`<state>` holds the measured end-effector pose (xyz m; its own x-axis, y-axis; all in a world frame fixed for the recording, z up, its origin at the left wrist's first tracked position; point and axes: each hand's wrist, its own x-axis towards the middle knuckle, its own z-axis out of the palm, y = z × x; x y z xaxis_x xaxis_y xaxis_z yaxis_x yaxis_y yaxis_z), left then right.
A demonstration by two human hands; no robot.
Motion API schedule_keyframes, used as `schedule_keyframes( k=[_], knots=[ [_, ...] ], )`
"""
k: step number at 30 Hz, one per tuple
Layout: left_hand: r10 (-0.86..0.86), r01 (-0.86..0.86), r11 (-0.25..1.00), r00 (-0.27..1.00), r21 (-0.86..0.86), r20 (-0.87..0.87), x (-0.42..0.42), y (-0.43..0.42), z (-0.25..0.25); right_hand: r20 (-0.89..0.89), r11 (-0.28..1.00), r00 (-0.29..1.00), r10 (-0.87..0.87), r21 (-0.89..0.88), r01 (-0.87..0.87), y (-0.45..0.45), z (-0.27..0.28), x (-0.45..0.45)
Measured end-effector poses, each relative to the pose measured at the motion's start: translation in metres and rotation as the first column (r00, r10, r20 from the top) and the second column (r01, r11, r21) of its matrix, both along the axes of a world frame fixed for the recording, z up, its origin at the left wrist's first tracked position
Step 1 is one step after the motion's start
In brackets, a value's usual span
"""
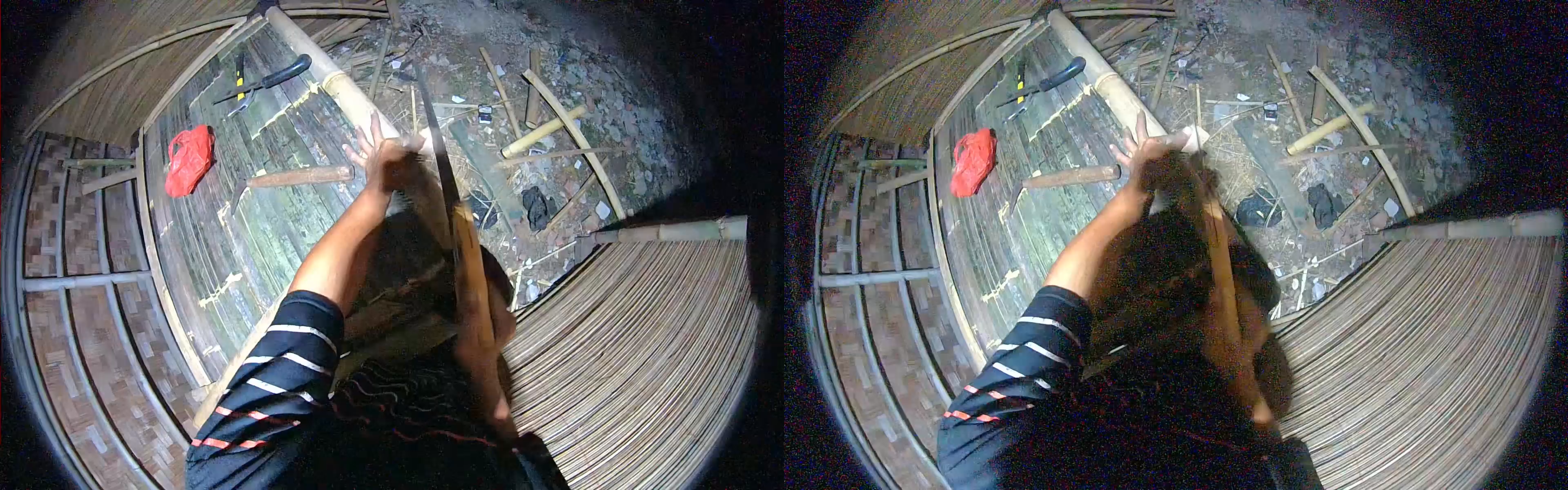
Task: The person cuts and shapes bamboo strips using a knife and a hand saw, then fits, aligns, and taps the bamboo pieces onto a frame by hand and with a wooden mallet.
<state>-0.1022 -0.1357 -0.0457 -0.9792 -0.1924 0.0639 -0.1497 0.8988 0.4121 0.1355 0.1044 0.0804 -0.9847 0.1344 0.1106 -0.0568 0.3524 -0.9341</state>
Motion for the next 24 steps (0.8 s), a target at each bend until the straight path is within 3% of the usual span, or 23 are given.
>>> schedule_keyframes(
  k=[2, 5, 6, 7, 8, 10, 12, 13, 14, 15, 17, 19, 21, 23, 24],
  knots=[
    [0.024, -0.025, 1.0, 0.996, -0.012, -0.085, -0.002, 0.002, -0.004, 0.024, 0.997, 1.0, -0.008, -0.072, 0.01, 0.001, 0.007, 0.008],
    [0.018, -0.025, 0.998, 0.992, -0.058, -0.121, -0.003, -0.001, -0.012, 0.181, 0.999, 0.983, -0.019, 0.047, 0.011, -0.016, 0.023, -0.017],
    [-0.023, -0.022, 0.982, 0.973, -0.19, -0.231, -0.007, -0.01, -0.044, 0.04, 0.986, 0.999, 0.028, 0.164, -0.034, -0.023, 0.002, -0.041],
    [-0.02, -0.023, 0.983, 0.973, -0.183, -0.23, -0.004, -0.004, -0.038, -0.097, 0.956, 0.991, 0.096, 0.285, -0.065, -0.024, -0.009, -0.053],
    [-0.018, -0.015, 0.991, 0.972, -0.135, -0.236, -0.001, 0.0, -0.025, -0.093, 0.956, 0.991, 0.096, 0.285, -0.066, -0.024, -0.002, -0.049],
    [-0.025, 0.004, 0.996, 0.97, -0.087, -0.24, -0.006, -0.001, -0.035, -0.023, 0.999, 0.999, -0.042, 0.025, 0.043, -0.023, 0.019, -0.034],
    [-0.011, -0.146, 0.94, 0.891, -0.309, -0.455, -0.017, -0.005, -0.054, -0.014, 0.995, 0.998, -0.068, 0.074, 0.069, -0.006, 0.005, 0.012],
    [-0.009, -0.152, 0.937, 0.889, -0.314, -0.457, -0.019, -0.01, -0.055, -0.005, 0.988, 0.995, -0.095, 0.119, 0.095, -0.001, -0.004, 0.027],
    [0.018, -0.108, 0.964, 0.938, -0.245, -0.345, -0.014, -0.009, -0.043, 0.163, 1.0, 0.986, 0.026, 0.011, -0.028, 0.001, 0.036, 0.009],
    [0.033, -0.072, 0.984, 0.974, -0.163, -0.225, -0.007, -0.004, -0.032, 0.168, 1.0, 0.986, 0.025, 0.013, -0.028, -0.008, 0.035, -0.019],
    [0.026, -0.043, 0.996, 0.977, -0.076, -0.211, -0.005, 0.0, -0.019, 0.161, 0.987, 0.986, 0.036, -0.163, -0.009, -0.021, 0.029, -0.065],
    [0.118, -0.117, 0.993, 0.99, -0.022, 0.073, -0.011, 0.002, 0.001, 0.097, 0.996, 0.995, 0.001, -0.093, 0.008, -0.019, 0.005, -0.055],
    [0.072, -0.073, 0.996, 0.997, 0.043, 0.027, -0.01, 0.001, -0.004, 0.027, 0.999, 0.999, -0.041, -0.025, 0.042, -0.011, 0.003, -0.033],
    [0.014, -0.034, 0.988, 0.991, -0.148, -0.135, -0.006, -0.008, -0.033, 0.01, 0.974, 0.998, -0.06, -0.217, 0.061, 0.003, 0.019, 0.004],
    [0.03, -0.042, 0.997, 0.982, -0.063, -0.184, -0.006, -0.001, -0.024, 0.002, 0.974, 0.998, -0.055, -0.218, 0.054, 0.0, 0.018, -0.001]
  ],
)
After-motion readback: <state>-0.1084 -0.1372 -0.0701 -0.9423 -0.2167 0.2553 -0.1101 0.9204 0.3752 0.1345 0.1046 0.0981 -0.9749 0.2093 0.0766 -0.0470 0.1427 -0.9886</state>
